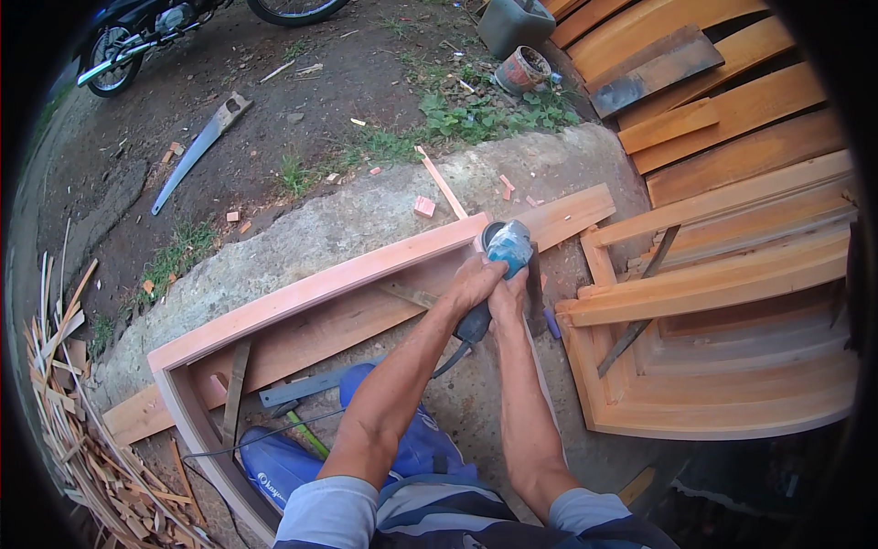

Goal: The person measures and marks a wooden frame, then uses a hand saw to cut a piece of wood. They use a chisel and hammer to carve a notch into the frame, and finally smooth the edges with an angle grinder.

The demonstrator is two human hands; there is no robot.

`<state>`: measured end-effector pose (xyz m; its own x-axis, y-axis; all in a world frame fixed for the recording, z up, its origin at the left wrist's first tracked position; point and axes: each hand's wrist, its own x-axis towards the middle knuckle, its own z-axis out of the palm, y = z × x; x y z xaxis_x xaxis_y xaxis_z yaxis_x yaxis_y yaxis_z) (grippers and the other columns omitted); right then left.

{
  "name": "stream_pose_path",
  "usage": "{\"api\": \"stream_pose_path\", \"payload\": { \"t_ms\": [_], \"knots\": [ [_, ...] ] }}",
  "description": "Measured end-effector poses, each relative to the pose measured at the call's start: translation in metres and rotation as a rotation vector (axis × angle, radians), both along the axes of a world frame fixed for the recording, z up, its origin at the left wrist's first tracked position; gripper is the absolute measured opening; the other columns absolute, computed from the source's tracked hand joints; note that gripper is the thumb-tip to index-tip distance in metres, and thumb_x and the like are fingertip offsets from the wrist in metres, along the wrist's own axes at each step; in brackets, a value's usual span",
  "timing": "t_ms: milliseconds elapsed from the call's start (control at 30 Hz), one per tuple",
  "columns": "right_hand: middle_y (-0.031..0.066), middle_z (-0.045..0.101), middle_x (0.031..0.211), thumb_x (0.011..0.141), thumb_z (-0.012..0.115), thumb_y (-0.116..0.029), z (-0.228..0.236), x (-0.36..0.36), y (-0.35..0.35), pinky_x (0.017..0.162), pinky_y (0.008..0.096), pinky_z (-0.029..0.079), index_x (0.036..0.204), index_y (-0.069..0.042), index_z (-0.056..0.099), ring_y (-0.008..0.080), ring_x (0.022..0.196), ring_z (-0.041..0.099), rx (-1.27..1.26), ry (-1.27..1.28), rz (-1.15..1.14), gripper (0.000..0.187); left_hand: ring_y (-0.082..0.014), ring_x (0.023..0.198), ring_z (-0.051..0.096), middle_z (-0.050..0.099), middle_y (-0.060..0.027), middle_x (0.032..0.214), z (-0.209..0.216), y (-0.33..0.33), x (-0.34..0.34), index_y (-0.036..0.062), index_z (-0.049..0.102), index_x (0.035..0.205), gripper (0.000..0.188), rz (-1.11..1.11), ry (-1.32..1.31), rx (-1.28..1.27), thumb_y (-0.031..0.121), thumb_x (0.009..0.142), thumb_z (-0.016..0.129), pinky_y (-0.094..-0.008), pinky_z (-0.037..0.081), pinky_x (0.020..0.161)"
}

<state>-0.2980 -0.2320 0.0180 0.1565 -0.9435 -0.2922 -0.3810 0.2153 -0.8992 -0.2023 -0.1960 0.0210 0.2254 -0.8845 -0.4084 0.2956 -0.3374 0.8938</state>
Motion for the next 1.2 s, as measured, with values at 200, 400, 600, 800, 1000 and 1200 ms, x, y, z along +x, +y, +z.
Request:
{"api": "stream_pose_path", "payload": {
  "t_ms": [200,400,600,800,1000,1200],
  "knots": [
    [0.0275,0.051,0.147,0.086,0.085,-0.036,0.004,-0.004,0.003,0.102,0.0439,0.053,0.161,0.001,0.021,0.0346,0.13,0.058,0.048,0.038,0.038,0.105,-0.024,0.1,0.067,0.072,-0.0171,0.111,-0.012,0.007,-0.001,-0.0039,0.068,0.115,0.043,0.015,-0.051,0.008,0.032,0.094,0.057,-0.0408,0.052,0.091],
    [0.0272,0.051,0.147,0.086,0.084,-0.036,0.011,-0.015,0.004,0.103,0.0445,0.052,0.163,-0.003,0.018,0.0348,0.13,0.057,0.111,0.06,-0.017,0.107,-0.0249,0.103,0.067,0.072,-0.0181,0.111,-0.016,0.0,-0.023,-0.0042,0.068,0.117,0.044,0.021,-0.025,0.058,0.031,0.094,0.057,-0.0393,0.051,0.093],
    [0.0288,0.053,0.141,0.088,0.083,-0.037,0.004,-0.001,0.004,0.101,0.0438,0.053,0.158,0.004,0.021,0.0357,0.126,0.059,0.049,-0.02,0.116,0.102,-0.0193,0.093,0.063,0.07,-0.0128,0.1,-0.019,0.008,0.0,-0.0033,0.066,0.106,0.039,0.072,-0.034,-0.025,0.032,0.094,0.055,-0.039,0.052,0.087],
    [0.0225,0.053,0.141,0.091,0.082,-0.032,0.002,-0.026,0.033,0.1,0.0416,0.054,0.158,0.001,0.027,0.0287,0.126,0.059,0.055,-0.038,-0.099,0.093,-0.0248,0.101,0.067,0.073,-0.0178,0.107,0.001,0.028,-0.023,-0.003,0.068,0.113,0.045,-0.056,-0.1,0.011,0.036,0.092,0.058,-0.0402,0.051,0.092],
    [0.03,0.045,0.151,0.088,0.083,-0.036,-0.006,-0.012,0.039,0.111,0.0447,0.047,0.161,0.003,0.015,0.0363,0.136,0.053,0.055,-0.005,-0.071,0.107,-0.0257,0.108,0.067,0.072,-0.0178,0.116,-0.011,0.029,-0.006,-0.0043,0.067,0.121,0.047,-0.099,-0.066,0.011,0.032,0.093,0.059,-0.0391,0.05,0.097],
    [0.0357,0.047,0.149,0.083,0.084,-0.041,-0.002,0.03,0.012,0.111,0.047,0.047,0.162,0.003,0.01,0.0445,0.135,0.055,0.022,0.115,-0.05,0.117,-0.0212,0.101,0.065,0.071,-0.0143,0.111,-0.017,0.005,0.031,-0.003,0.068,0.116,0.04,-0.015,-0.141,-0.091,0.031,0.096,0.058,-0.0382,0.05,0.093]
  ]
}}
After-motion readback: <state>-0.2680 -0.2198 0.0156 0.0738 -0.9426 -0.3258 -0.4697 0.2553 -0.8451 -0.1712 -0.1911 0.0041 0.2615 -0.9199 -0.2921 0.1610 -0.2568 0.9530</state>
